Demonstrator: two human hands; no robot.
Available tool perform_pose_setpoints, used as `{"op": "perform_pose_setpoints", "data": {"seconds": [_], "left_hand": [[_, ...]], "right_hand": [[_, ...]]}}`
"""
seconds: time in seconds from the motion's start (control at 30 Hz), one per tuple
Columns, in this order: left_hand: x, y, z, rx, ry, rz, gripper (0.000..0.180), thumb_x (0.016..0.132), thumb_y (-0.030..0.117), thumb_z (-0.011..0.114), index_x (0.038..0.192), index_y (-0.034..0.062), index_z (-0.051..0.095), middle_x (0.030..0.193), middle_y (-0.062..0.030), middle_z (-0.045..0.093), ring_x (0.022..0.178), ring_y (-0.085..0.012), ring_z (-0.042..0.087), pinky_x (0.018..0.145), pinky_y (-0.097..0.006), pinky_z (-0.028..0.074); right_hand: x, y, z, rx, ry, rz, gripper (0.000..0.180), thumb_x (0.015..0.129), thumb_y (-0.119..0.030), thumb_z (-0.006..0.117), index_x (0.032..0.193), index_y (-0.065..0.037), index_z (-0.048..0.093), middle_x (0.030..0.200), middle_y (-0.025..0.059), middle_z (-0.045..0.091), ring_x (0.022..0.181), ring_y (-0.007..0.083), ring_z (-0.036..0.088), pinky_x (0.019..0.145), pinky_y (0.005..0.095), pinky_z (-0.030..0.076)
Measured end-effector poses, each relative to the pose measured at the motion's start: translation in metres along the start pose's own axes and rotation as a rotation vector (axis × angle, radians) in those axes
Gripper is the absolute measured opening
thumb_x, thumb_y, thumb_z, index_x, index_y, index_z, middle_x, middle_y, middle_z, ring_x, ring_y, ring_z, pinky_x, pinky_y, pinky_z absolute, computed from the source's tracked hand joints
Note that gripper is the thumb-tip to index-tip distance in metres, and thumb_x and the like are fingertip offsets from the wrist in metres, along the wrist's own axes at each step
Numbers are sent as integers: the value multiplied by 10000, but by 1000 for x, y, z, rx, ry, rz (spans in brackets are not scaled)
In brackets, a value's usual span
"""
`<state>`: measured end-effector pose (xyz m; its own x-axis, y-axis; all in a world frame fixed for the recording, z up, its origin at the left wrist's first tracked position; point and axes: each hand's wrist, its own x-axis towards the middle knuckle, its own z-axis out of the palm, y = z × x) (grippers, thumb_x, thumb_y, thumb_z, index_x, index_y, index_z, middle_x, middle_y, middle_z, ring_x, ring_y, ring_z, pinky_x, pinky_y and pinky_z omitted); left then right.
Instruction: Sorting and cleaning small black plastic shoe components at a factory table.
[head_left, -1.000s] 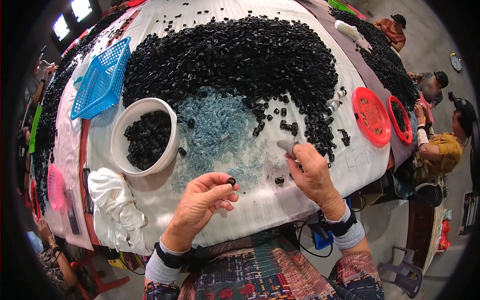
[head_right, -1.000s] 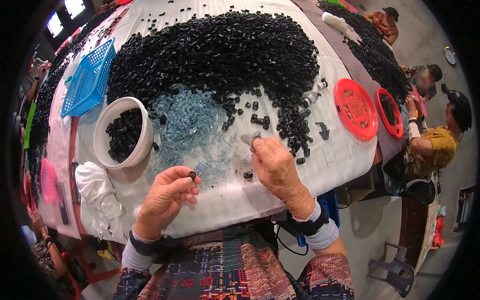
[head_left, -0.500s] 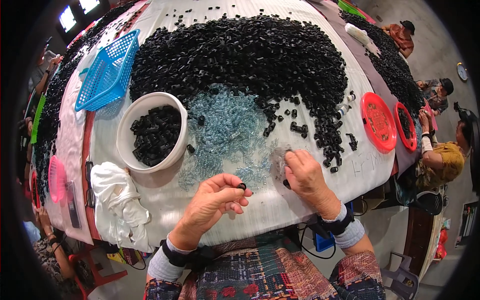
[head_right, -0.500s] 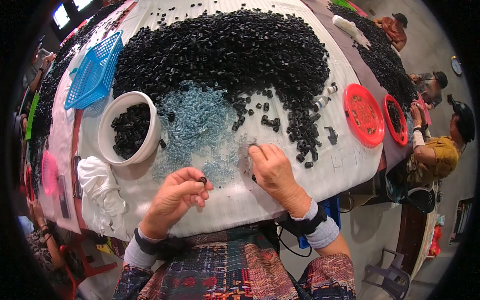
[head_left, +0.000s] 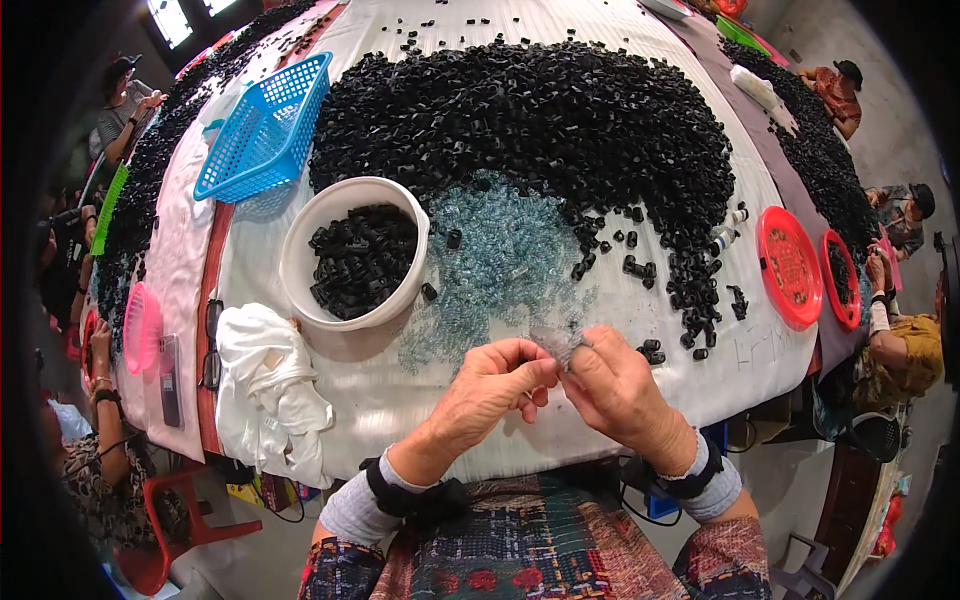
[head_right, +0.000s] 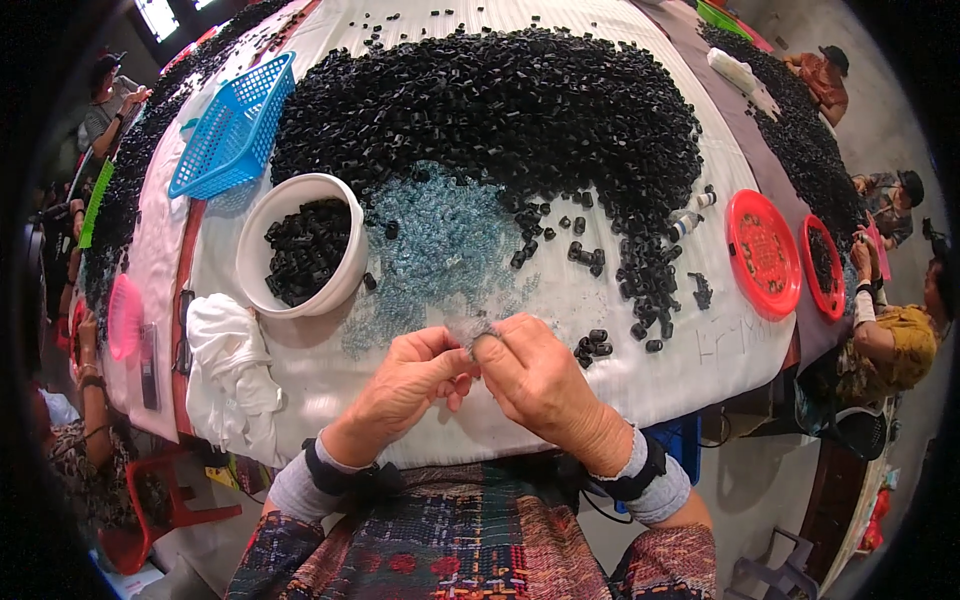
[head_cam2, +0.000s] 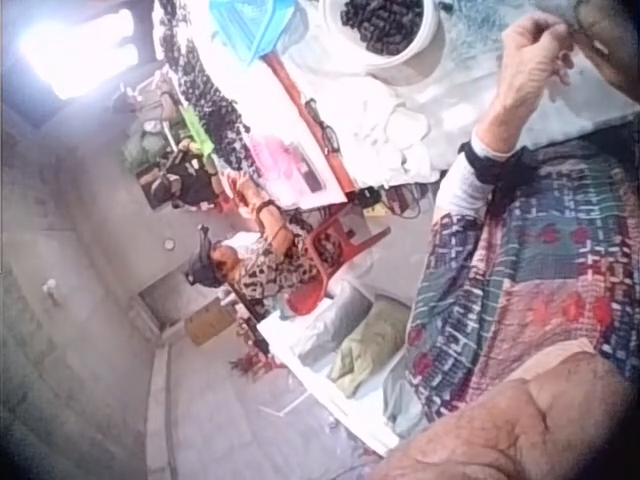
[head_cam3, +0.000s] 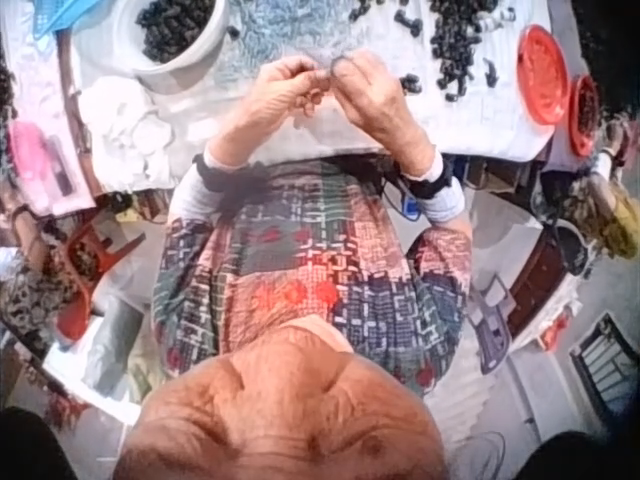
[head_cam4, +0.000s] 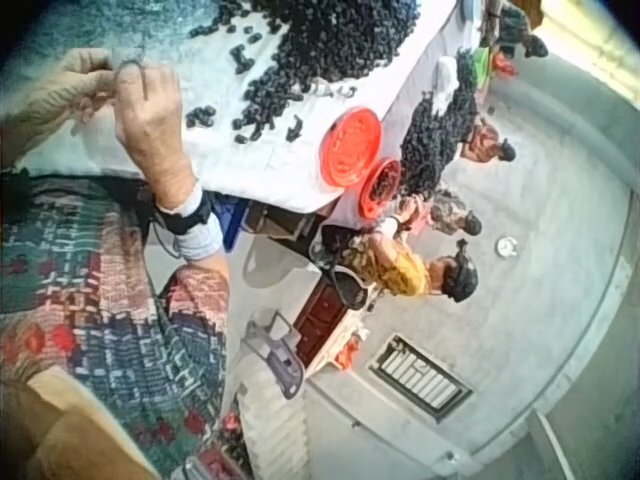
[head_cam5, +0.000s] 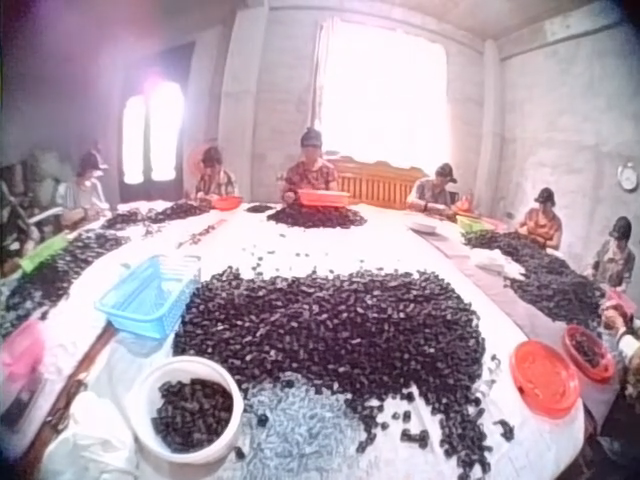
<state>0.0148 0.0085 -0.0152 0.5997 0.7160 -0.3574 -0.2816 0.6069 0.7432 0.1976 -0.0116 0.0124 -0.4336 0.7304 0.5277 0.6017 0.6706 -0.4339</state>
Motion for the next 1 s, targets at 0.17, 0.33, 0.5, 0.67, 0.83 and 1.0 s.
{"op": "perform_pose_setpoints", "data": {"seconds": [0.17, 0.33, 0.5, 0.67, 0.83, 1.0], "left_hand": [[-1, -2, 2, -65, 47, 15, 218, 926, 201, 612, 1014, 3, 593, 826, -29, 606, 667, -71, 568, 538, -198, 486], [-3, -1, 10, 1, 93, 47, 196, 968, 213, 537, 959, 20, 571, 769, -21, 586, 597, -63, 515, 491, -205, 423], [-1, -1, 12, 46, 75, 33, 244, 986, 270, 491, 900, 47, 545, 708, 12, 518, 535, -37, 419, 455, -192, 352], [-1, 0, 11, 17, 90, 2, 326, 990, 340, 471, 815, 70, 521, 646, 28, 452, 468, -30, 333, 419, -193, 305], [2, 2, 8, -159, 97, -192, 329, 989, 357, 453, 798, 91, 488, 617, 37, 415, 453, -39, 285, 400, -202, 226], [4, 5, 2, -224, 147, -192, 332, 973, 380, 474, 891, 62, 520, 653, 33, 429, 472, -44, 305, 415, -204, 271]], "right_hand": [[-9, -1, 12, 253, 84, 366, 259, 727, 45, 682, 949, 29, 549, 839, 141, 580, 703, 264, 598, 601, 342, 493], [-11, 0, 15, 422, 163, 481, 256, 765, 26, 695, 969, 26, 540, 797, 120, 604, 672, 197, 633, 580, 307, 511], [-9, -3, 12, 172, 125, 321, 270, 756, 79, 671, 988, 26, 543, 822, 134, 612, 706, 211, 658, 594, 303, 532], [-7, -4, 13, 224, 131, 348, 283, 754, 82, 667, 1003, 21, 546, 837, 133, 616, 702, 220, 653, 596, 306, 530], [-8, -2, 14, 233, 124, 350, 300, 756, 76, 666, 1026, 14, 552, 839, 123, 624, 692, 199, 637, 603, 295, 522], [-7, -1, 11, 259, 147, 410, 307, 761, 67, 664, 1042, 7, 555, 822, 113, 620, 675, 185, 614, 609, 287, 508]]}}
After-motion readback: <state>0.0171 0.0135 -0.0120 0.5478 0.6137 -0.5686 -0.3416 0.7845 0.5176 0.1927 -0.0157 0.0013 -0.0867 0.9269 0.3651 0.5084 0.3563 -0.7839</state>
